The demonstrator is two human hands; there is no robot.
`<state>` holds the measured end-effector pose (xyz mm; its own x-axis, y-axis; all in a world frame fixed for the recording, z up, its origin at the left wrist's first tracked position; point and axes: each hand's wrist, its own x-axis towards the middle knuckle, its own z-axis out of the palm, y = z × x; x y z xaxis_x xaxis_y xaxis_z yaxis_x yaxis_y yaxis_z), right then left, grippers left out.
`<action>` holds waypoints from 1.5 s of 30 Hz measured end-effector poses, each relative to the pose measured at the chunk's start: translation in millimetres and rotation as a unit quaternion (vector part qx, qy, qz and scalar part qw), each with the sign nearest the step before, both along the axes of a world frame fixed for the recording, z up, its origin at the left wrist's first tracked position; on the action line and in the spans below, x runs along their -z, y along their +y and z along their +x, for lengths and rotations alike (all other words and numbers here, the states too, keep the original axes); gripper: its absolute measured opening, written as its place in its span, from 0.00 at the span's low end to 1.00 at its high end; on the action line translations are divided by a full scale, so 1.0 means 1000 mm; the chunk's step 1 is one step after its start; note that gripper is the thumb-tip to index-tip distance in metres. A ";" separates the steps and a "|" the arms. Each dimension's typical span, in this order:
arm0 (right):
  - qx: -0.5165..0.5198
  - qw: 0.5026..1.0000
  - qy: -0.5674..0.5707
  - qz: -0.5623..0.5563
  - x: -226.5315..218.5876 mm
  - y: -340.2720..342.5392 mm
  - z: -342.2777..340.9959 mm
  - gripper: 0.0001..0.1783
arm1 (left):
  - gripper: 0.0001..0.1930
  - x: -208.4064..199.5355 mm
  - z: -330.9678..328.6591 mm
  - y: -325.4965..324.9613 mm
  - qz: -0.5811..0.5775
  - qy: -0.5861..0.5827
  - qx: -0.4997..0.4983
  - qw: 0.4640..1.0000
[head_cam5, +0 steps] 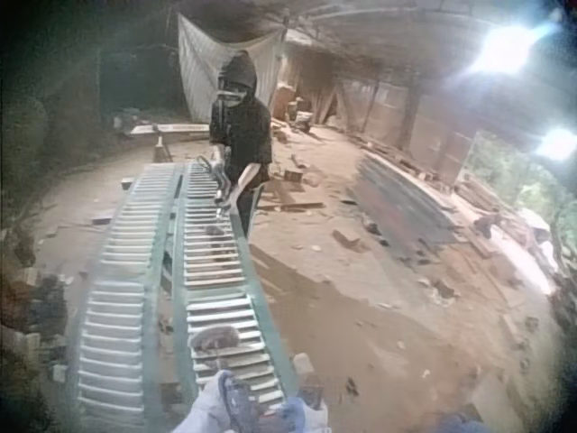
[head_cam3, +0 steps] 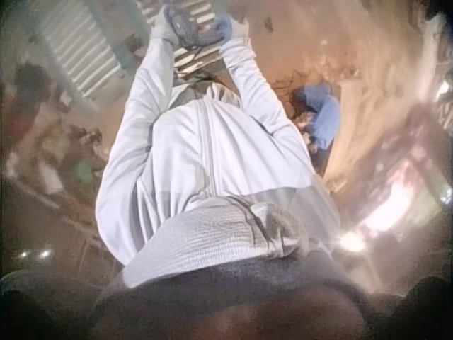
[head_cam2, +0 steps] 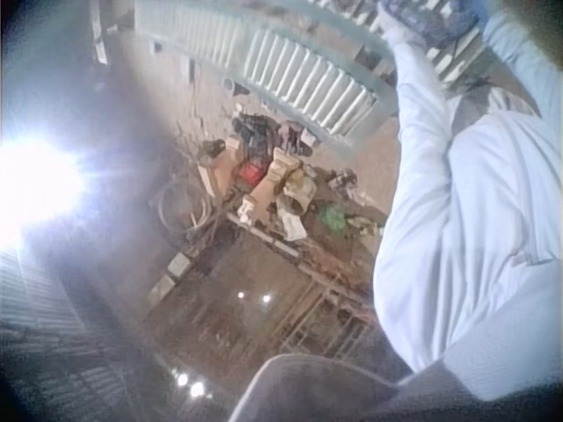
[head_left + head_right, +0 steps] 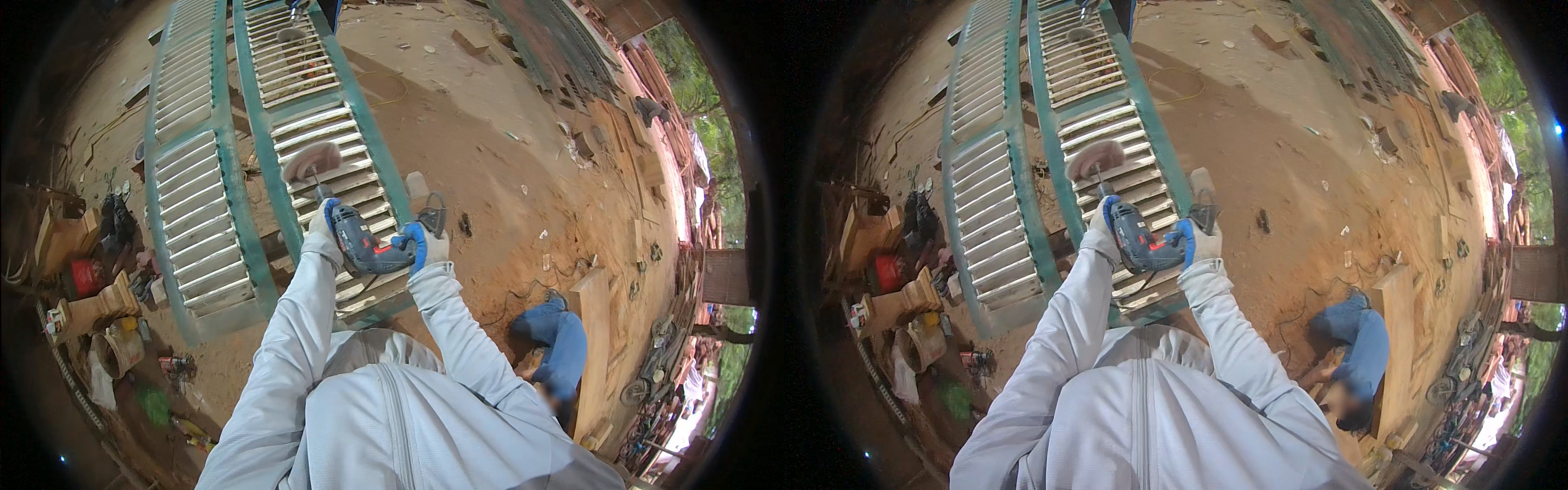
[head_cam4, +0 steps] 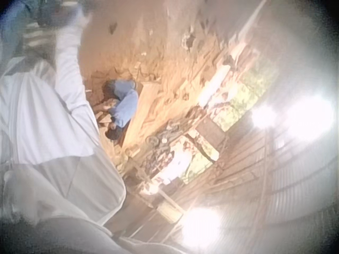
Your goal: The person uses an orbital sander to smooth the surface of a green wooden slatted structure. The person moves the sander back and forth across the slats, maintaining consistent pressure and coverage.
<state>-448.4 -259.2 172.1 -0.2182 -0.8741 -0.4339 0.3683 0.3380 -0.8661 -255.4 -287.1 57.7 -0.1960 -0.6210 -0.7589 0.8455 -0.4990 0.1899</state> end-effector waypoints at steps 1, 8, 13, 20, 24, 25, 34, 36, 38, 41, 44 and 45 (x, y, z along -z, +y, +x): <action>-0.014 1.000 0.005 0.006 -0.004 0.004 0.007 0.06 | 0.16 -0.006 0.003 0.002 -0.013 0.003 -0.004 1.000; -0.006 0.999 -0.032 0.013 -0.023 0.033 -0.008 0.06 | 0.10 -0.028 -0.004 0.035 -0.039 -0.081 -0.071 0.993; -0.017 0.998 -0.040 0.035 -0.031 0.047 -0.017 0.08 | 0.14 -0.044 -0.009 0.053 -0.020 -0.083 -0.052 0.995; 0.031 0.999 -0.029 0.015 -0.004 0.053 -0.040 0.10 | 0.15 -0.019 -0.043 0.044 0.012 -0.051 -0.024 0.998; 0.044 0.999 -0.030 -0.008 0.009 0.050 -0.048 0.09 | 0.15 -0.005 -0.049 0.031 0.013 -0.105 0.003 0.994; 0.046 0.999 -0.019 -0.001 0.008 0.047 -0.051 0.09 | 0.15 -0.006 -0.050 0.027 0.023 -0.093 0.010 0.995; 0.050 0.999 0.008 -0.001 -0.008 0.040 -0.044 0.05 | 0.16 -0.005 -0.058 0.014 0.049 -0.042 0.016 0.998; 0.040 0.999 0.010 0.001 -0.007 0.039 -0.042 0.06 | 0.16 -0.004 -0.055 0.016 0.044 -0.033 0.015 0.998; 0.043 0.999 0.011 0.012 -0.006 0.039 -0.042 0.07 | 0.16 -0.013 -0.054 0.021 0.043 -0.020 0.030 0.998; 0.044 0.999 0.008 0.013 -0.005 0.040 -0.035 0.07 | 0.14 -0.001 -0.046 0.024 0.035 -0.044 0.010 0.998; 0.035 0.999 0.001 0.019 0.004 0.039 -0.035 0.07 | 0.14 0.006 -0.039 0.028 0.034 -0.063 -0.004 0.997; 0.026 0.999 0.006 0.017 0.004 0.039 -0.033 0.07 | 0.15 0.005 -0.037 0.030 0.035 -0.065 -0.007 0.997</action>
